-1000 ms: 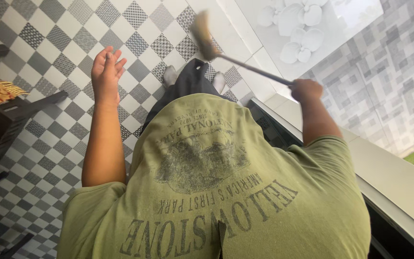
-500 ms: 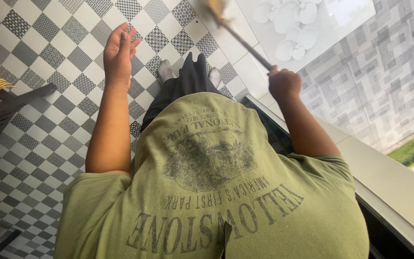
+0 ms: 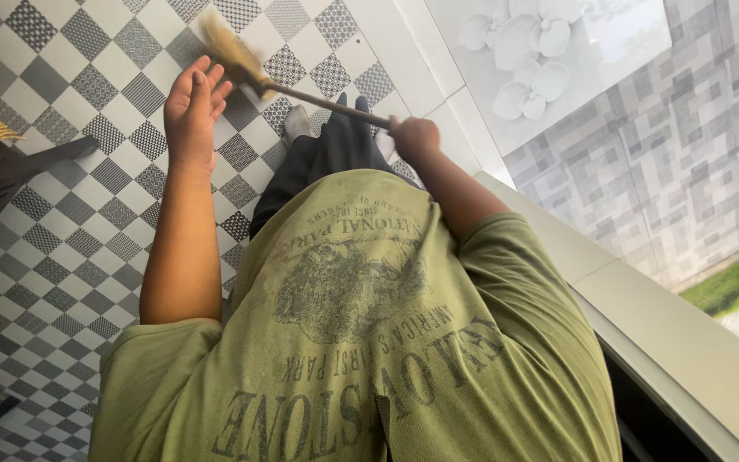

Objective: The person sweeps the tiled floor using a hand broom and a dustpan, moving across different areas of the room and an outdoor walkway.

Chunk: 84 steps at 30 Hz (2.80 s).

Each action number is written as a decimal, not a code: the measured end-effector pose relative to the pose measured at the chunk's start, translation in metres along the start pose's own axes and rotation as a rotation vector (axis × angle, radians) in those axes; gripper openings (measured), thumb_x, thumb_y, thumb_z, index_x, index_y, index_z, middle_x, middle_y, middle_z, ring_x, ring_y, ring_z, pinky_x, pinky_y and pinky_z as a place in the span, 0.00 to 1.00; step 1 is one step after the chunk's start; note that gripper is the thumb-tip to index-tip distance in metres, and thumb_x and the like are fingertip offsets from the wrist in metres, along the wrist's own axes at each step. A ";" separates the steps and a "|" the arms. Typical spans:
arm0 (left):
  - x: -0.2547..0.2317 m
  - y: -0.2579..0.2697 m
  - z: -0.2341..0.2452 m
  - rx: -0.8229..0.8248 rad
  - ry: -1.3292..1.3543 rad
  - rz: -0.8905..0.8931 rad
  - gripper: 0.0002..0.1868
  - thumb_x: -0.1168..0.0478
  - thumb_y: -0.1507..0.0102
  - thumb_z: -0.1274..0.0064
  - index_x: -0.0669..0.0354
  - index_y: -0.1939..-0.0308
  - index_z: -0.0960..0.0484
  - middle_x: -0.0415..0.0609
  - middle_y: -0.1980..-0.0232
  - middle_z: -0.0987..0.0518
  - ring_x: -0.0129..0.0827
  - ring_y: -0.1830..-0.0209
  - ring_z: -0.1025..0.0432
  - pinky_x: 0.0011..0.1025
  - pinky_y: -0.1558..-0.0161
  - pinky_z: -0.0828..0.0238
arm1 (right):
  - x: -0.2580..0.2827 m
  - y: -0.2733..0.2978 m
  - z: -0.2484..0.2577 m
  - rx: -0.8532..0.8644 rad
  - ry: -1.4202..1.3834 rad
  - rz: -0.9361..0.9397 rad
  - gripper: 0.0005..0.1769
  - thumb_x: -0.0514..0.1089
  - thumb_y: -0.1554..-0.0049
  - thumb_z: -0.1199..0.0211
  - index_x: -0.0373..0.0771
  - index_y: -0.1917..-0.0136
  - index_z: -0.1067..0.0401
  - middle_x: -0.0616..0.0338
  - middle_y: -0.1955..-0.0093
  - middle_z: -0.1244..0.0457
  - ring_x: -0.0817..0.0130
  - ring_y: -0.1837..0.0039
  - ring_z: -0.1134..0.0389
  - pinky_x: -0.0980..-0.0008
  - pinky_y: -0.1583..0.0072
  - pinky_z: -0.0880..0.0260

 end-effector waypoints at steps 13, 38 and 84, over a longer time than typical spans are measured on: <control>0.010 0.015 0.004 -0.056 0.008 0.074 0.36 0.41 0.29 0.61 0.67 0.28 0.37 0.65 0.28 0.32 0.52 0.28 0.33 0.47 0.29 0.40 | -0.155 0.129 0.067 0.146 0.060 -0.534 0.24 0.60 0.30 0.54 0.43 0.42 0.26 0.50 0.54 0.29 0.50 0.49 0.27 0.52 0.51 0.29; -0.004 -0.013 0.051 -0.026 0.198 -0.017 0.35 0.40 0.29 0.60 0.65 0.30 0.34 0.59 0.30 0.27 0.46 0.32 0.28 0.39 0.32 0.34 | -0.069 0.032 0.045 0.131 -0.043 -0.431 0.17 0.58 0.39 0.46 0.50 0.45 0.24 0.53 0.52 0.30 0.52 0.48 0.28 0.51 0.50 0.29; -0.146 -0.244 0.097 -0.330 0.124 0.056 0.30 0.46 0.28 0.59 0.65 0.31 0.33 0.63 0.29 0.29 0.48 0.30 0.31 0.45 0.30 0.40 | -0.109 -0.382 0.268 0.313 -0.127 -0.262 0.18 0.51 0.42 0.44 0.47 0.42 0.23 0.48 0.43 0.31 0.49 0.40 0.30 0.50 0.41 0.30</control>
Point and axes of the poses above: each hand's wrist, its own y-axis away from the middle knuckle, its own z-axis out of the back of the hand, x = y × z, the point moved 2 cm from there along -y, towards the middle knuckle
